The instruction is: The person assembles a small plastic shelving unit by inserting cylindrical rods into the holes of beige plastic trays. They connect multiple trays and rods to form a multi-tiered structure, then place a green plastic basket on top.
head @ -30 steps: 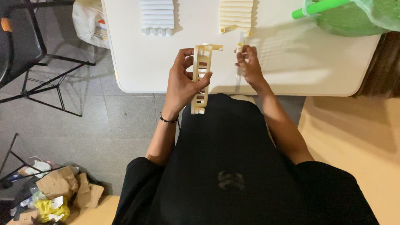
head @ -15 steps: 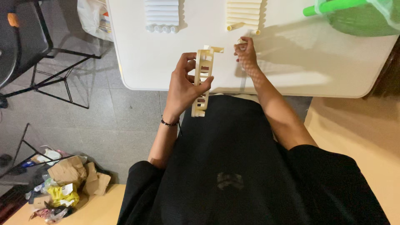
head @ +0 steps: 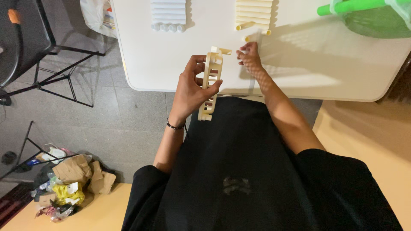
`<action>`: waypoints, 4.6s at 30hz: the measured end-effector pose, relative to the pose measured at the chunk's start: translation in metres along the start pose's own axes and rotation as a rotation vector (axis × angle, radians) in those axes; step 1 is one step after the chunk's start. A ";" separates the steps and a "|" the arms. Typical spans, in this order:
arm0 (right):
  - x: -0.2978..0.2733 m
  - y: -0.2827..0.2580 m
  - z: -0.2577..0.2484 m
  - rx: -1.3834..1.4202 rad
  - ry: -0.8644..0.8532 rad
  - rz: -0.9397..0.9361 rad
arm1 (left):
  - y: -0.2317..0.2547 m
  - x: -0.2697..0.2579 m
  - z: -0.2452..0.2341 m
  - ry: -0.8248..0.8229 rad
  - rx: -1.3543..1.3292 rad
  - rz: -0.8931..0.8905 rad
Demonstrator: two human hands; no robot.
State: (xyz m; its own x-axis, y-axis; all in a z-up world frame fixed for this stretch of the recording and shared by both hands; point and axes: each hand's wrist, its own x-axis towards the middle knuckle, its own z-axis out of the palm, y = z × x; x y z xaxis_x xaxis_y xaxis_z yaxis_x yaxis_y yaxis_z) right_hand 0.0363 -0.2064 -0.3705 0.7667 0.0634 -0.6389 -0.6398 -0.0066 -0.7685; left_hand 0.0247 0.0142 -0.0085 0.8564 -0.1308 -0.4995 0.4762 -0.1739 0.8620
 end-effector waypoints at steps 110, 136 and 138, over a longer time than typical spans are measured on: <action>-0.252 -0.243 0.000 -0.221 -0.050 -0.935 | -0.018 -0.033 0.054 0.157 0.320 0.624; -0.243 -0.254 0.010 -0.224 -0.004 -1.114 | -0.013 -0.023 0.051 0.139 0.261 0.593; -0.243 -0.255 0.009 -0.249 0.008 -1.095 | -0.013 -0.023 0.051 0.156 0.279 0.580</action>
State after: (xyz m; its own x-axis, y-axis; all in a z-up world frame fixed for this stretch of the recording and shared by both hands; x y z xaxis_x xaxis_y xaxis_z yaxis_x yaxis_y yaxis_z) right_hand 0.0120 -0.2112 -0.0191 0.9101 0.1510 0.3860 0.4071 -0.1504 -0.9009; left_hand -0.0113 -0.0300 -0.0131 0.9873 -0.1399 0.0750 -0.1220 -0.3666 0.9223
